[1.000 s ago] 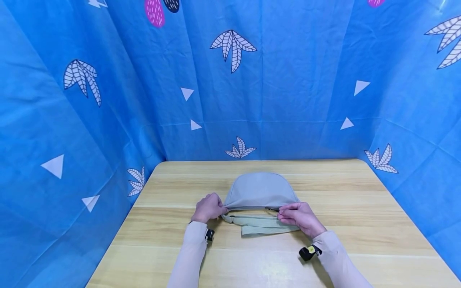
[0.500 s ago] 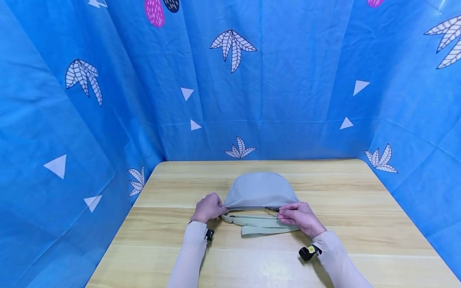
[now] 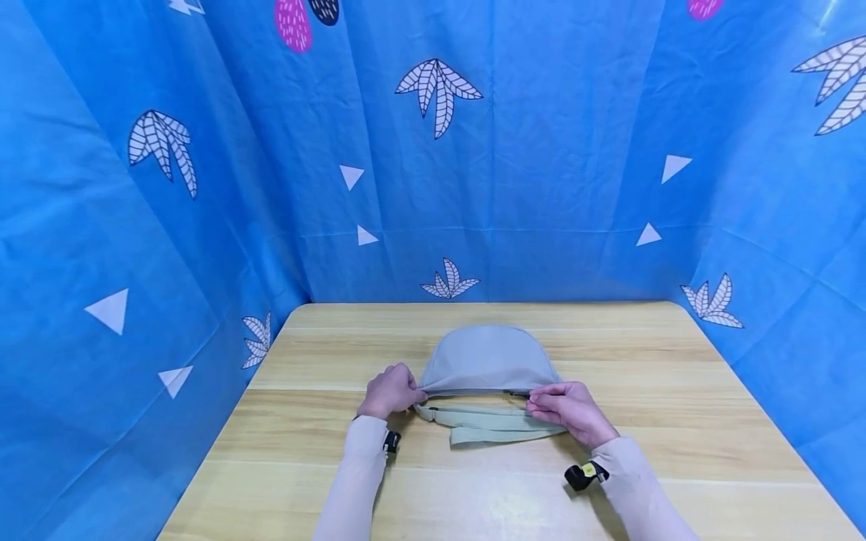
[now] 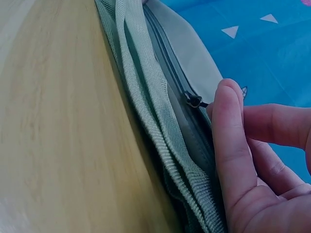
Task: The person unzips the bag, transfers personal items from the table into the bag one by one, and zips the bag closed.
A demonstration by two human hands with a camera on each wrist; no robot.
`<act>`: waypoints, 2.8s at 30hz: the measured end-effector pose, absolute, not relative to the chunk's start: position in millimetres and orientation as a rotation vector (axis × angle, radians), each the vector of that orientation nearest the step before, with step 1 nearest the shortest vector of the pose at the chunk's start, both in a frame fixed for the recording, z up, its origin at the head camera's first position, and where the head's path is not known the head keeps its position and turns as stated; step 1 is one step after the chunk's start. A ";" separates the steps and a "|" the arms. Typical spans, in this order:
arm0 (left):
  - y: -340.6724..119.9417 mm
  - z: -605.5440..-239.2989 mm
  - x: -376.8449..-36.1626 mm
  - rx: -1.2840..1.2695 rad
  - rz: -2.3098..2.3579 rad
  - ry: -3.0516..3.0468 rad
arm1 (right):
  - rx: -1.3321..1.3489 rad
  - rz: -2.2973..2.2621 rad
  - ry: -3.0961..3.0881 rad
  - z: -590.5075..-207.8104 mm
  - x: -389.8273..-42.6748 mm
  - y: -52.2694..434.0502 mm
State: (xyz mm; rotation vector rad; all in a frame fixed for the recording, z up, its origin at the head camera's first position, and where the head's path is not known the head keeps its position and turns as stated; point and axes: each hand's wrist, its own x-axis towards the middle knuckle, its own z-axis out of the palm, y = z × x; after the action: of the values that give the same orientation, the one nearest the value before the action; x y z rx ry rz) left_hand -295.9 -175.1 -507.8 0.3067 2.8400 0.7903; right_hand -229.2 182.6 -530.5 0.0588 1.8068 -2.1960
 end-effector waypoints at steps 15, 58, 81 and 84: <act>-176.4 -507.1 -295.4 0.299 0.786 2.838 | 0.050 -2.190 1.795 -530.0 -229.9 182.7; -176.4 -508.2 -295.1 0.283 0.791 2.830 | 0.064 -2.204 1.782 -527.1 -225.3 186.8; -177.3 -504.6 -293.2 0.310 0.798 2.817 | 0.060 -2.224 1.776 -526.6 -225.5 193.8; -177.4 -505.3 -294.5 0.311 0.798 2.818 | 0.060 -2.228 1.769 -525.5 -224.7 194.6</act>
State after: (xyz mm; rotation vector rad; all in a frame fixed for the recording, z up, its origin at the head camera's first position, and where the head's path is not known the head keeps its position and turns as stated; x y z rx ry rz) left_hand -294.5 -177.4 -505.3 0.3112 2.8181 0.7982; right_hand -224.7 194.6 -525.5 0.0603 1.7689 -2.2284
